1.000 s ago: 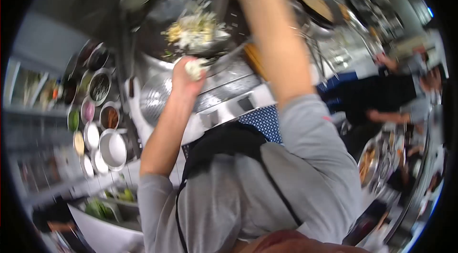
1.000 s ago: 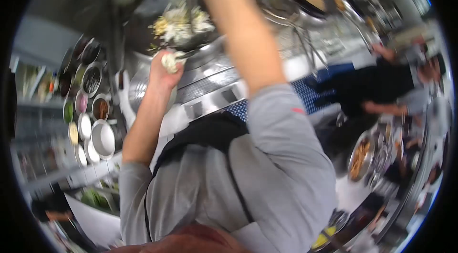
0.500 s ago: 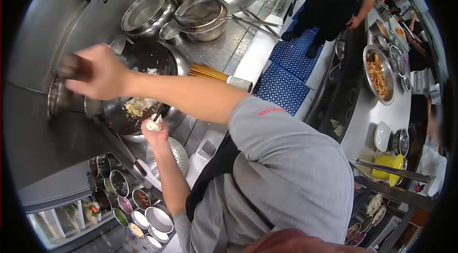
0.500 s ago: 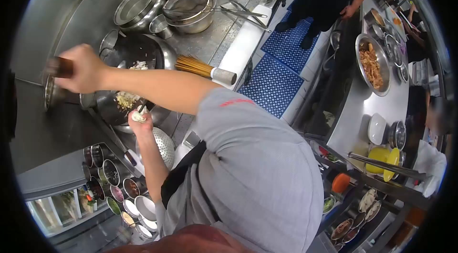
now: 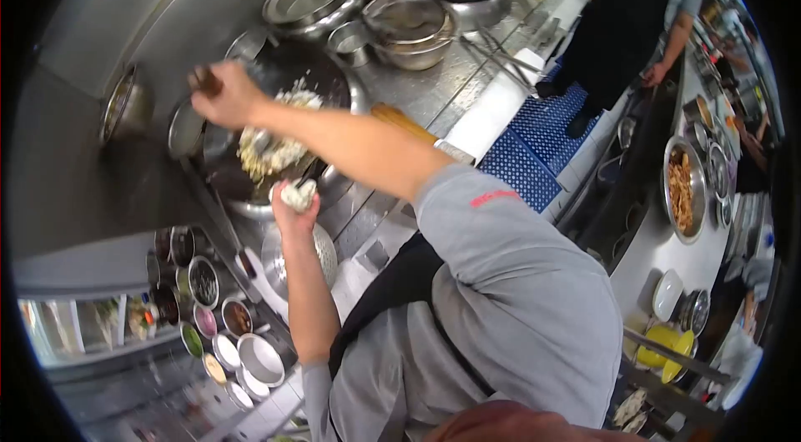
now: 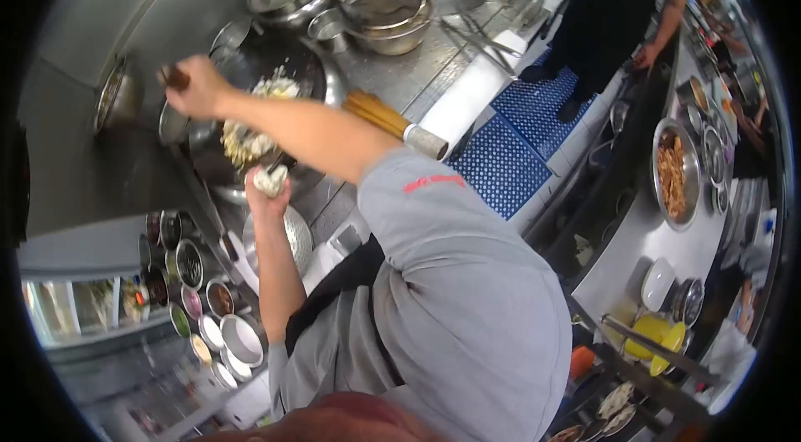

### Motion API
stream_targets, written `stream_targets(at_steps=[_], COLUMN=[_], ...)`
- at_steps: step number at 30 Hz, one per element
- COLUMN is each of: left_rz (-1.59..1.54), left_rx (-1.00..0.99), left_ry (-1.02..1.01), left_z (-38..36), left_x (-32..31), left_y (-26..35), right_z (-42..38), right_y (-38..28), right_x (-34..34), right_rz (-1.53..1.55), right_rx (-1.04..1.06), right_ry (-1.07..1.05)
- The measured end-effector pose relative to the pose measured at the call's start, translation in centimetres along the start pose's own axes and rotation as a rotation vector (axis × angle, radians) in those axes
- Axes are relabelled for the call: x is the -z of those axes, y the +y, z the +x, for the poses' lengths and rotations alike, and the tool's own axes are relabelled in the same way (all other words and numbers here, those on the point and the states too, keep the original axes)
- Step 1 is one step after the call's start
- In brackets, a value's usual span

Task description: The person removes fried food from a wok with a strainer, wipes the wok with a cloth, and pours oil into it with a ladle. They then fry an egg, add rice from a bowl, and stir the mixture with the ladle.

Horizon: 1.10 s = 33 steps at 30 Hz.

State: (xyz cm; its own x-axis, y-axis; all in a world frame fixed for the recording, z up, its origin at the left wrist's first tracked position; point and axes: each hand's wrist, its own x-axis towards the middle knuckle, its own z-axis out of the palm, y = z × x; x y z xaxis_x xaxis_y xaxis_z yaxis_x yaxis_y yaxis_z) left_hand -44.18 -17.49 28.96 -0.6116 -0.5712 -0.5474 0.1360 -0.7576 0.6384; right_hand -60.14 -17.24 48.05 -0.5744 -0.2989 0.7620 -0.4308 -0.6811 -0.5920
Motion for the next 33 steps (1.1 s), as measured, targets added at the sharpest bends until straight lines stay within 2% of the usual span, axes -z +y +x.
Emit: stream_targets(at_steps=[2, 4, 5, 6, 8, 10, 11, 12, 14, 16, 18, 19, 20, 22, 23, 24, 25, 26, 28, 29, 31, 32, 33], left_rz=[-0.035, -0.041, -0.053, -0.065, -0.109, -0.106, -0.142, -0.196, -0.163, -0.125, -0.139, -0.163, -0.179, -0.211, -0.148, -0.089, -0.091, -0.168, -0.212, -0.227, -0.191, -0.240, -0.200], left_rx=[0.012, 0.013, 0.020, 0.034, 0.074, -0.022, -0.071, -0.064, 0.030, 0.118, 0.037, -0.043, -0.136, -0.110, -0.036, 0.041, 0.140, 0.108, 0.053, 0.030, -0.096, -0.059, -0.072], left_ry=[0.021, 0.086, 0.059, 0.039, 0.067, 0.035, 0.047, 0.064, -0.006, 0.066, 0.082, 0.069, 0.046, 0.024, -0.003, -0.030, 0.234, 0.059, 0.137, 0.098, -0.024, 0.055, 0.033], left_z=[0.2, -1.0, -0.4, 0.4, 2.3, 1.5, 0.4, -1.8, -7.6, -9.0, -6.5, -5.8, -5.0, -7.8, -10.1, -12.2, -15.1, -14.3, -12.8, -9.6, -5.1, -5.6, -6.9], left_x=[0.1, -1.3, -1.5, -1.2, -0.5, -0.8, -1.2, -2.4, -5.0, -5.6, -3.8, -2.4, -0.9, -0.1, 0.8, 0.5, -2.9, -2.2, -5.7, -4.9, -1.6, -1.9, -1.5], left_y=[0.1, 0.3, 0.6, 0.9, 0.6, -0.5, -0.6, -0.1, 1.3, 2.1, 1.1, -0.9, -2.5, -4.9, -5.4, -5.2, -3.4, -1.9, 2.4, 2.1, -2.3, -3.3, -4.4], right_z=[2.3, 1.9, 0.7, -0.8, -3.1, -1.5, 0.4, 2.3, 4.7, 4.8, 3.4, 2.5, 3.3, 6.0, 7.7, 9.2, 9.5, 9.0, 7.5, 6.6, 3.7, 3.6, 4.4], right_y=[-3.9, -9.2, -9.5, -5.9, -3.9, -4.4, -4.9, -9.1, -14.3, -16.2, -8.4, -6.7, -6.6, -7.3, -8.2, -11.3, -15.5, -17.4, -15.7, -14.4, -6.1, -4.4, -5.8], right_x=[-0.3, 1.1, 2.2, 1.9, 3.9, 3.2, 2.5, 2.4, 2.5, 3.2, 2.0, 2.0, 1.5, 0.6, 0.2, 0.5, 1.2, 1.3, 0.9, 1.4, 0.6, 0.3, 0.5], right_rz=[-0.073, -0.138, -0.140, 0.071, 0.025, -0.129, -0.100, 0.013, 0.069, 0.009, -0.078, -0.135, -0.163, -0.223, -0.250, -0.227, -0.203, -0.180, -0.113, -0.079, -0.136, -0.120, -0.131], right_rx=[-0.094, -0.031, -0.051, -0.046, -0.060, -0.092, -0.153, -0.279, -0.191, -0.236, -0.141, -0.178, -0.133, -0.036, -0.077, -0.210, -0.364, -0.532, -0.386, -0.303, -0.079, 0.021, 0.022], right_ry=[-0.016, -0.035, -0.029, 0.158, 0.204, 0.171, 0.099, 0.004, -0.031, -0.049, 0.074, 0.080, 0.089, 0.108, 0.115, 0.063, 0.004, -0.066, -0.039, -0.019, 0.038, 0.110, 0.089])
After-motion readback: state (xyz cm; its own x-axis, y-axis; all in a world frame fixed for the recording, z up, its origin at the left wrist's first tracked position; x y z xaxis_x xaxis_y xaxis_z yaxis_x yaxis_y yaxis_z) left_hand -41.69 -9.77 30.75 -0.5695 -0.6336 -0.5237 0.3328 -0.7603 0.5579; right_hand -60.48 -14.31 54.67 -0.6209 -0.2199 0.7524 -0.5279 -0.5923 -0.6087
